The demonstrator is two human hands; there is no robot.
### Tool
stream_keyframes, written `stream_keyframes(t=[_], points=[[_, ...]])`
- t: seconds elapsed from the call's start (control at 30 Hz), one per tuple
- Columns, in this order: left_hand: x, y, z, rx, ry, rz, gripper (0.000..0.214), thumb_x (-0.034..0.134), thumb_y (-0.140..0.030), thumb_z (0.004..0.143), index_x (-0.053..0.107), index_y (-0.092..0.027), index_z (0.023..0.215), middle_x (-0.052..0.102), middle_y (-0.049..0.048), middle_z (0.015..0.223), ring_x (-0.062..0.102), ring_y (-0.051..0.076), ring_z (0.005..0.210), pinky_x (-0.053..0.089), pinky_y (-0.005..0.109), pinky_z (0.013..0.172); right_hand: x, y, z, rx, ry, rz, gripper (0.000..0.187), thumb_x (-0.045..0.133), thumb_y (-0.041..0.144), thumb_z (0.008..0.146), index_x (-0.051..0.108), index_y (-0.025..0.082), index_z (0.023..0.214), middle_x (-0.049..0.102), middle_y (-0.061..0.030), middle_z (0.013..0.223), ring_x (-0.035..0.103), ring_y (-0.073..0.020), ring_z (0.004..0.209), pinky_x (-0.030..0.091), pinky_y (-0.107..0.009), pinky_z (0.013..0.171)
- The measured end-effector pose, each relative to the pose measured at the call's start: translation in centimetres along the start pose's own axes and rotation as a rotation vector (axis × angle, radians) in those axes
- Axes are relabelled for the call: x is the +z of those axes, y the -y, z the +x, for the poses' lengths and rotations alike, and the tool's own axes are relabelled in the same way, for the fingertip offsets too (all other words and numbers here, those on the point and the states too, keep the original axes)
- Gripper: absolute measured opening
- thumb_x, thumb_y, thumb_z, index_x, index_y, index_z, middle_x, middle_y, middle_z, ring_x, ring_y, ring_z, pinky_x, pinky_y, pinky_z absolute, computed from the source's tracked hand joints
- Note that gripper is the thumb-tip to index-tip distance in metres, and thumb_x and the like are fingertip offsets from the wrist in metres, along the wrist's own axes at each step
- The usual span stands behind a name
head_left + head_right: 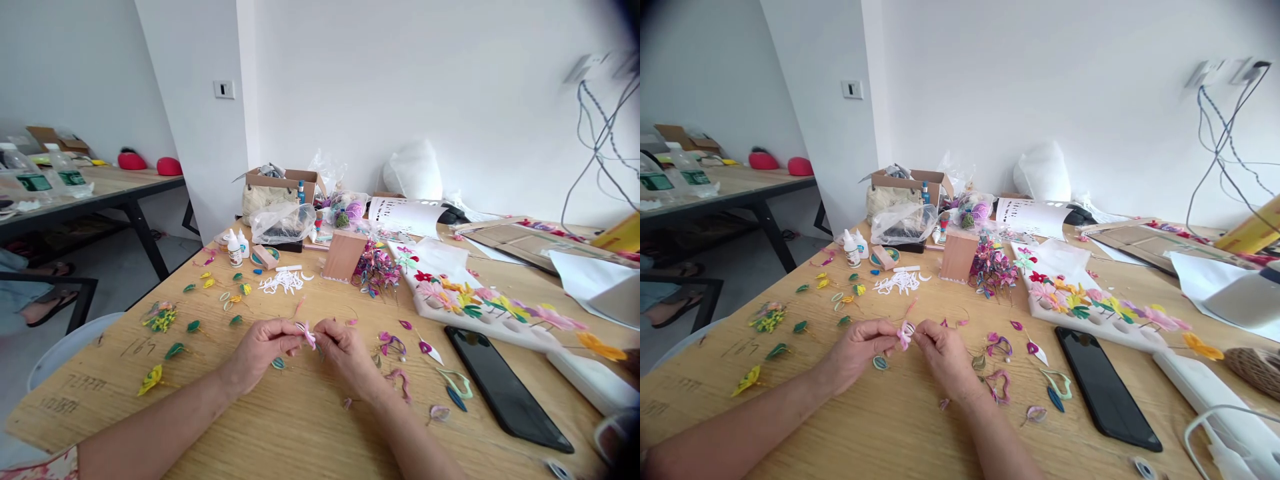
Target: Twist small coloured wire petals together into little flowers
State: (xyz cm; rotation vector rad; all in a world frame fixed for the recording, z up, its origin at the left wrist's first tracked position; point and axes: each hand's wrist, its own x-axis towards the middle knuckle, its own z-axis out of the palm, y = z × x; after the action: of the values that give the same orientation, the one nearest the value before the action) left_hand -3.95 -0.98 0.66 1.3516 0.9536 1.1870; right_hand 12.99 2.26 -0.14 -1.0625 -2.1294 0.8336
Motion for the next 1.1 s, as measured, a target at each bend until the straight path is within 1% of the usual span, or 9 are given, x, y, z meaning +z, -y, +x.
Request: stream_keyframes(t=[0.13, 0.23, 0.4, 0.53, 0.6, 0.73, 0.9, 1.0, 1.1], points=[[-0.7, 0.1, 0.7, 0.000, -0.197, 0.105, 0.010, 0.058, -0.020, 0.072, 0.066, -0.014, 0.071, 0.054, -0.0026, 0.056, 0.046, 0.009, 0.054, 0.038, 0.020, 0.054, 0.6, 1.1, -0.5, -0.097, 0.075, -0.213, 0.023, 0.039, 0.018, 0.084, 0.050, 0.017, 0.064, 0.046, 0.0036, 0.054, 0.042, -0.0090, 0.051, 0.028, -0.019, 0.049], [-1.0, 0.2, 0.9, 0.098, -0.202, 0.373, 0.012, 0.055, -0.018, 0.073, 0.067, -0.015, 0.070, 0.054, -0.0013, 0.057, 0.049, 0.011, 0.056, 0.038, 0.021, 0.054, 1.0, 2.7, -1.1, -0.235, 0.113, -0.422, 0.022, 0.040, 0.013, 0.083, 0.049, 0.017, 0.064, 0.051, 0.0015, 0.057, 0.044, -0.0103, 0.053, 0.025, -0.021, 0.049], [-0.7, 0.5, 0.6, 0.353, 0.048, 0.643, 0.019, 0.049, -0.017, 0.079, 0.068, -0.016, 0.080, 0.062, 0.0048, 0.070, 0.056, 0.015, 0.068, 0.042, 0.024, 0.062, -0.2, 4.2, -1.5, -0.419, 0.030, -0.517, 0.022, 0.037, 0.009, 0.082, 0.051, 0.017, 0.068, 0.052, -0.0009, 0.059, 0.045, -0.0127, 0.056, 0.026, -0.023, 0.051], [-0.1, 0.5, 0.1, 0.392, 0.307, 0.603, 0.021, 0.048, -0.017, 0.081, 0.069, -0.017, 0.083, 0.064, 0.0068, 0.076, 0.057, 0.015, 0.070, 0.043, 0.023, 0.064, -1.7, 3.2, -1.0, -0.308, -0.079, -0.351, 0.025, 0.036, 0.017, 0.085, 0.051, 0.017, 0.066, 0.050, 0.0000, 0.056, 0.045, -0.0120, 0.054, 0.028, -0.021, 0.050], [0.2, 0.2, -0.2, 0.346, 0.325, 0.482, 0.016, 0.053, -0.019, 0.079, 0.070, -0.018, 0.078, 0.064, 0.0051, 0.072, 0.056, 0.014, 0.067, 0.043, 0.023, 0.064, -1.7, 2.2, -0.6, -0.204, -0.098, -0.212, 0.024, 0.038, 0.021, 0.085, 0.051, 0.017, 0.065, 0.049, 0.0014, 0.054, 0.045, -0.0109, 0.052, 0.029, -0.020, 0.050], [0.3, -0.5, -0.2, 0.167, 0.116, 0.170, 0.010, 0.059, -0.018, 0.074, 0.068, -0.017, 0.069, 0.061, 0.0017, 0.065, 0.053, 0.013, 0.063, 0.042, 0.022, 0.061, -0.5, 0.3, -0.1, -0.039, -0.031, -0.002, 0.023, 0.039, 0.022, 0.085, 0.052, 0.017, 0.067, 0.048, 0.0025, 0.056, 0.045, -0.0100, 0.053, 0.032, -0.018, 0.050], [-0.6, -0.3, 0.6, 0.022, -0.244, 0.146, 0.009, 0.061, -0.020, 0.071, 0.066, -0.015, 0.065, 0.052, -0.0033, 0.055, 0.046, 0.009, 0.054, 0.037, 0.020, 0.053, 0.8, 1.1, -0.4, -0.105, 0.077, -0.213, 0.023, 0.040, 0.017, 0.084, 0.050, 0.017, 0.063, 0.048, 0.0028, 0.055, 0.043, -0.0093, 0.052, 0.027, -0.019, 0.049], [-0.9, 0.1, 0.9, 0.018, -0.271, 0.246, 0.007, 0.061, -0.020, 0.069, 0.066, -0.015, 0.067, 0.054, -0.0028, 0.055, 0.047, 0.010, 0.053, 0.037, 0.020, 0.052, 1.1, 2.6, -1.1, -0.247, 0.099, -0.423, 0.023, 0.040, 0.013, 0.083, 0.048, 0.018, 0.062, 0.050, 0.0016, 0.057, 0.043, -0.0098, 0.052, 0.024, -0.020, 0.049], [-0.6, 0.3, 0.8, 0.162, -0.165, 0.441, 0.009, 0.060, -0.016, 0.070, 0.068, -0.017, 0.068, 0.058, -0.0003, 0.060, 0.051, 0.012, 0.059, 0.039, 0.022, 0.055, 0.7, 3.7, -1.6, -0.384, 0.068, -0.544, 0.019, 0.040, 0.010, 0.081, 0.050, 0.018, 0.066, 0.052, 0.0002, 0.058, 0.044, -0.0115, 0.054, 0.024, -0.022, 0.050]])
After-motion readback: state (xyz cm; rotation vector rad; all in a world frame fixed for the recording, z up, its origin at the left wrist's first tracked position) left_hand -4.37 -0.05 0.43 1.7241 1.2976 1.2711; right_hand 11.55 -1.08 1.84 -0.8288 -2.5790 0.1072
